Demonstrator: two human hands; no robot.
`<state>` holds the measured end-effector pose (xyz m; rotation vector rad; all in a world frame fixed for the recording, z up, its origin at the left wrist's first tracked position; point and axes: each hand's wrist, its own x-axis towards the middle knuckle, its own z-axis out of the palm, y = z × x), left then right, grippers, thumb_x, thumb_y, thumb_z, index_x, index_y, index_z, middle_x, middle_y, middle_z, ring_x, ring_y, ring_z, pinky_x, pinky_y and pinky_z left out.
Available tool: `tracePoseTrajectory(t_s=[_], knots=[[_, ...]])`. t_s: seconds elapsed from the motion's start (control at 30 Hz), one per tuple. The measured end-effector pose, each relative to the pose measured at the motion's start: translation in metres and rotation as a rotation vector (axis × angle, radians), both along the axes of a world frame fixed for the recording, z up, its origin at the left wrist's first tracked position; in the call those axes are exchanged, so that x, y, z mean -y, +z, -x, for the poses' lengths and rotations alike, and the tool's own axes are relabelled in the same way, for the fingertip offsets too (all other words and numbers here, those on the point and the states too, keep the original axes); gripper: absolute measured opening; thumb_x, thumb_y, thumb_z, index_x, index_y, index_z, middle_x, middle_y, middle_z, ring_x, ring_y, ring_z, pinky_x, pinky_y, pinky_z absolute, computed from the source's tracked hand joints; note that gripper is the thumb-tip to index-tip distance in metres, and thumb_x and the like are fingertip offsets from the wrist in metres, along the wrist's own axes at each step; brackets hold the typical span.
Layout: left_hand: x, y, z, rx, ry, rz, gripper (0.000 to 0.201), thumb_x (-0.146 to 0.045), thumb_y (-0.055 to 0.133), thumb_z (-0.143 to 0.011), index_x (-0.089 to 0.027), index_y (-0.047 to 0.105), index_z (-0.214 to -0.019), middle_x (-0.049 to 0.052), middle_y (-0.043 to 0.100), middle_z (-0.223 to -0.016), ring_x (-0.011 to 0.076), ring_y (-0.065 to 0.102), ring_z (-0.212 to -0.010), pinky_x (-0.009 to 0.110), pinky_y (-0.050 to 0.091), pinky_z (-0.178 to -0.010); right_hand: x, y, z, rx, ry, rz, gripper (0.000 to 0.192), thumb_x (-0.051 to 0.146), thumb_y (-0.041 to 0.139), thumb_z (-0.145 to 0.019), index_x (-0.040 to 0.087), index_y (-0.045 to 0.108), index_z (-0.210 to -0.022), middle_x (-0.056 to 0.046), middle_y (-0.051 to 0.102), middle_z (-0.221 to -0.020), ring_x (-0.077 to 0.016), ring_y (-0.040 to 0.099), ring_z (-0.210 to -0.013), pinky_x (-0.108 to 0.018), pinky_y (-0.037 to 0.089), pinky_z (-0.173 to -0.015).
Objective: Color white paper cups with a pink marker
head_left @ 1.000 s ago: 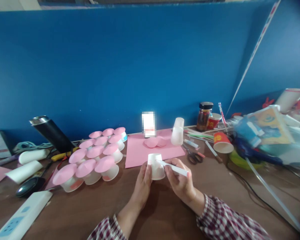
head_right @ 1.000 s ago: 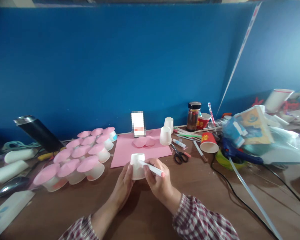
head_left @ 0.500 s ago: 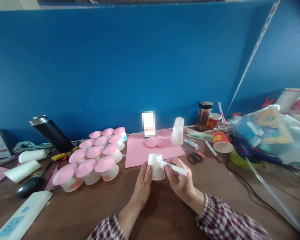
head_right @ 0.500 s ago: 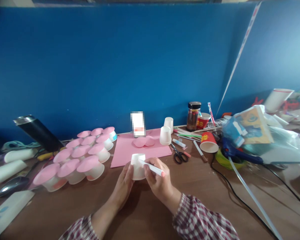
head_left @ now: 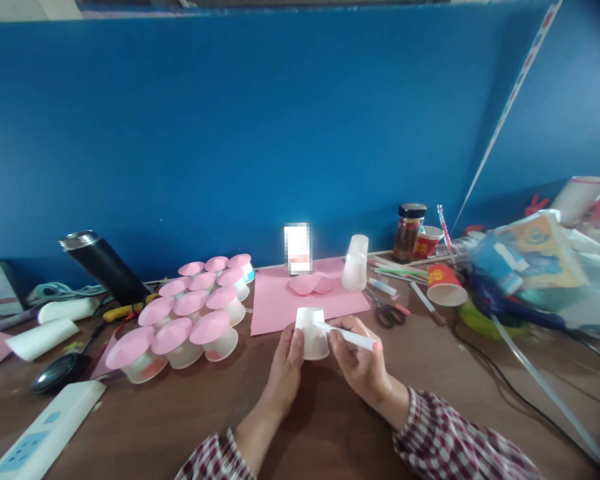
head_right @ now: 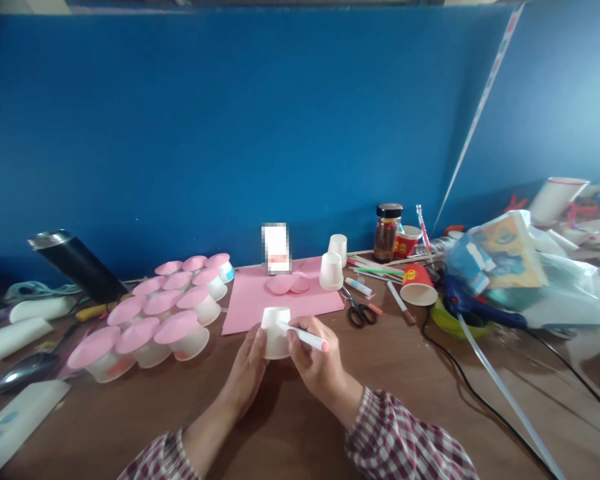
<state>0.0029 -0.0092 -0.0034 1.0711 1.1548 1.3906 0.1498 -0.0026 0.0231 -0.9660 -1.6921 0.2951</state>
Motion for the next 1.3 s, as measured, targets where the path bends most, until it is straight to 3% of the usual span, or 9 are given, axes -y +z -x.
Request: tracePoseTrajectory(t_s=[1.3], knots=[[0.001,0.004,-0.0011,0.016,-0.006,-0.004,0.052,-0.054,0.051,-0.08,-0.015,0.058,-0.113,0.013,0.064,-0.112,0.0269,0.055,-0.108,0.04,0.038,-0.096,-0.0016,-0.0008,-0.0001,-0.011,-0.059,0.014,0.01,0.024,0.05,-0.087,0.018,0.058,-0.084,-0.003,0.064,-0.071,-0.0134,0.061,-0.059,-0.02,0.049,-0.053]])
